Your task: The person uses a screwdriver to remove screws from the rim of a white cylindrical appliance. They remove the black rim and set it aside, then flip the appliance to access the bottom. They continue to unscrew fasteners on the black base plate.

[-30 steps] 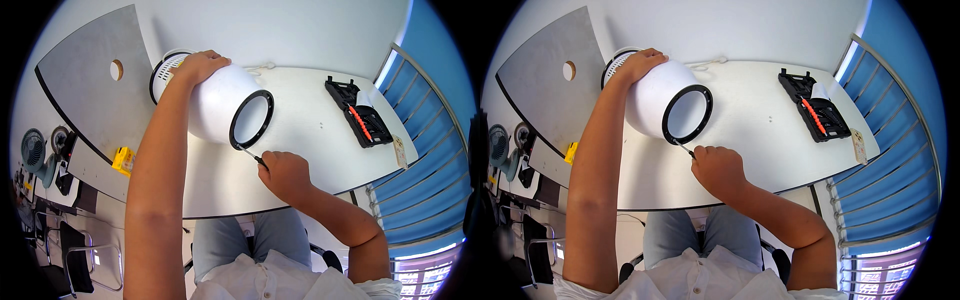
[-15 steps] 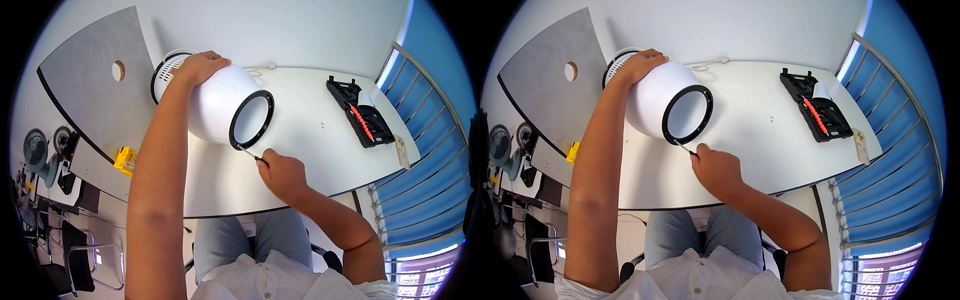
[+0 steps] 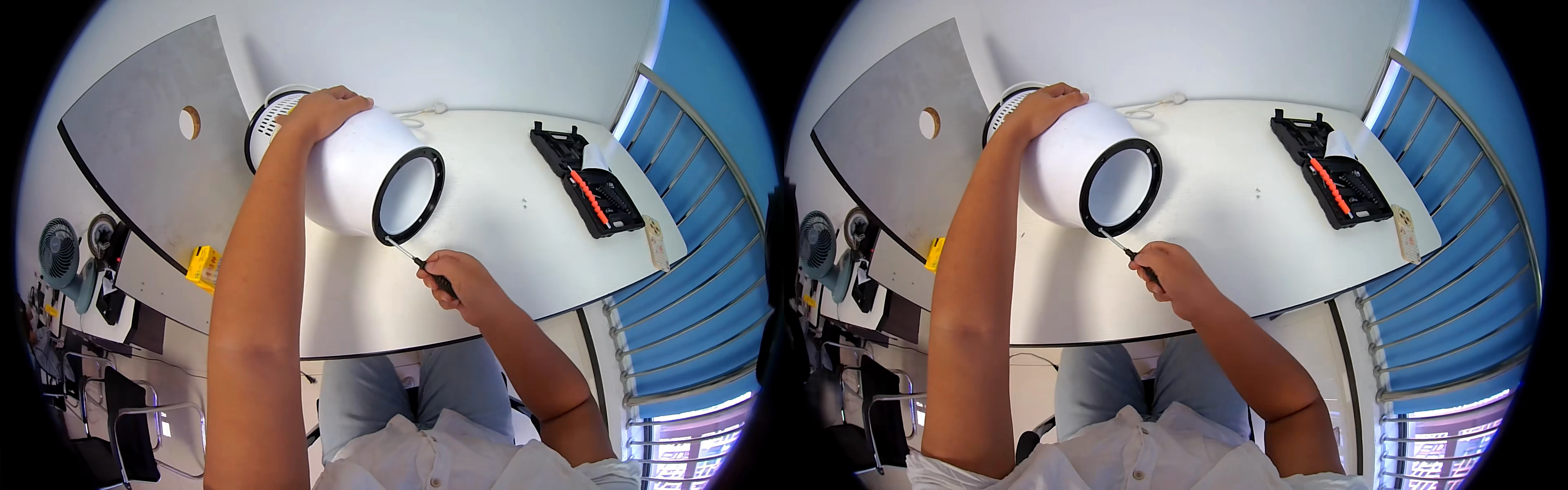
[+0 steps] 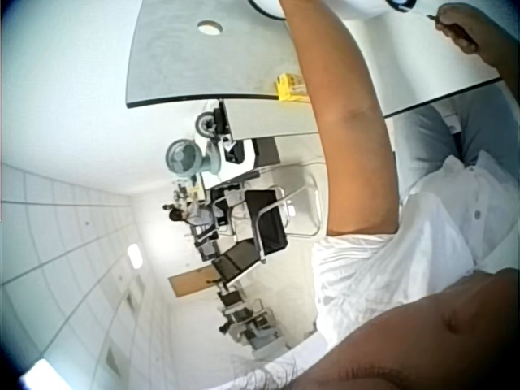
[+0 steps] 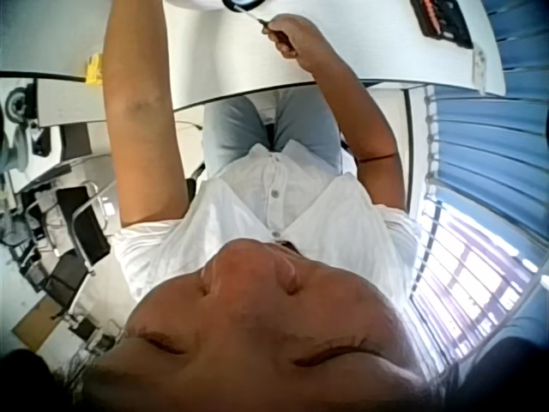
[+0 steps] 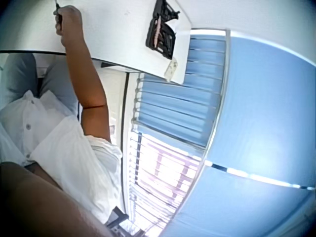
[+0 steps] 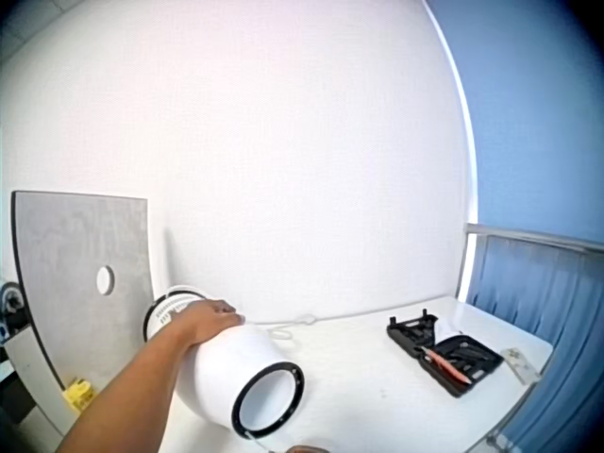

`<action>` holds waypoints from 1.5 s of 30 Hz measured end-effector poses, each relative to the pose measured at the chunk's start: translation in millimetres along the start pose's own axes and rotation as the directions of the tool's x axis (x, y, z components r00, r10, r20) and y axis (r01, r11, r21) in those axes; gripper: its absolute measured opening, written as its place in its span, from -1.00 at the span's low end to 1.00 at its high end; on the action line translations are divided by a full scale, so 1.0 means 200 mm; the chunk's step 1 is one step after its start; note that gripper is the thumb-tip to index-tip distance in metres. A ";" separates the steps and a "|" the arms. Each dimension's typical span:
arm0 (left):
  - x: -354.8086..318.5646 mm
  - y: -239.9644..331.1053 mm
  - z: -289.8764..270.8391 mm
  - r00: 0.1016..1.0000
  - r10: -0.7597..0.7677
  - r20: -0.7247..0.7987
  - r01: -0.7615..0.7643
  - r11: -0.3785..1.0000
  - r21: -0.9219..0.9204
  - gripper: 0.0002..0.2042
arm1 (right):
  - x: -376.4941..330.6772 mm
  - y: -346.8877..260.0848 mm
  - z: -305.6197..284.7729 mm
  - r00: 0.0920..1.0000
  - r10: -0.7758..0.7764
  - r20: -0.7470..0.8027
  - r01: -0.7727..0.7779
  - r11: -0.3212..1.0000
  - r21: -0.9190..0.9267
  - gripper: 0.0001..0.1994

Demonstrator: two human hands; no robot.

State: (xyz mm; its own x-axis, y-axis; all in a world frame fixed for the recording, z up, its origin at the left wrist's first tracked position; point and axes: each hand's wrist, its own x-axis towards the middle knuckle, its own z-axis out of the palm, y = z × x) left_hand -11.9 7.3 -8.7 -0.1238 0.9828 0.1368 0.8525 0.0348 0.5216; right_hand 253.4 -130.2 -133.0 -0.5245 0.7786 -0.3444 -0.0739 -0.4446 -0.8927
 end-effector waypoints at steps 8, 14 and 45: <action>0.00 -0.01 0.01 1.000 -0.001 -0.018 0.002 1.000 0.014 -0.36 | -0.08 -0.02 0.05 0.997 0.022 0.067 -0.036 0.976 0.215 -0.81; -0.01 0.01 0.00 1.000 0.010 -0.008 -0.010 1.000 0.016 -0.38 | -0.05 0.03 -0.01 0.998 -0.060 -0.006 0.059 0.991 -0.117 -0.84; 0.00 0.00 0.00 1.000 -0.024 -0.011 0.024 0.999 0.031 -0.35 | 0.01 0.05 0.04 0.326 -0.776 0.540 0.304 -0.455 -0.837 -0.87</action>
State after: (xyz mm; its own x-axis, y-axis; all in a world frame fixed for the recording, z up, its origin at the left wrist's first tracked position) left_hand -12.0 7.9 -8.9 -0.1498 0.9796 0.1340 0.8646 0.0641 0.4983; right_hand 245.8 -136.5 -139.8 -0.5715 0.3597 0.7376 0.5839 0.8098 0.0576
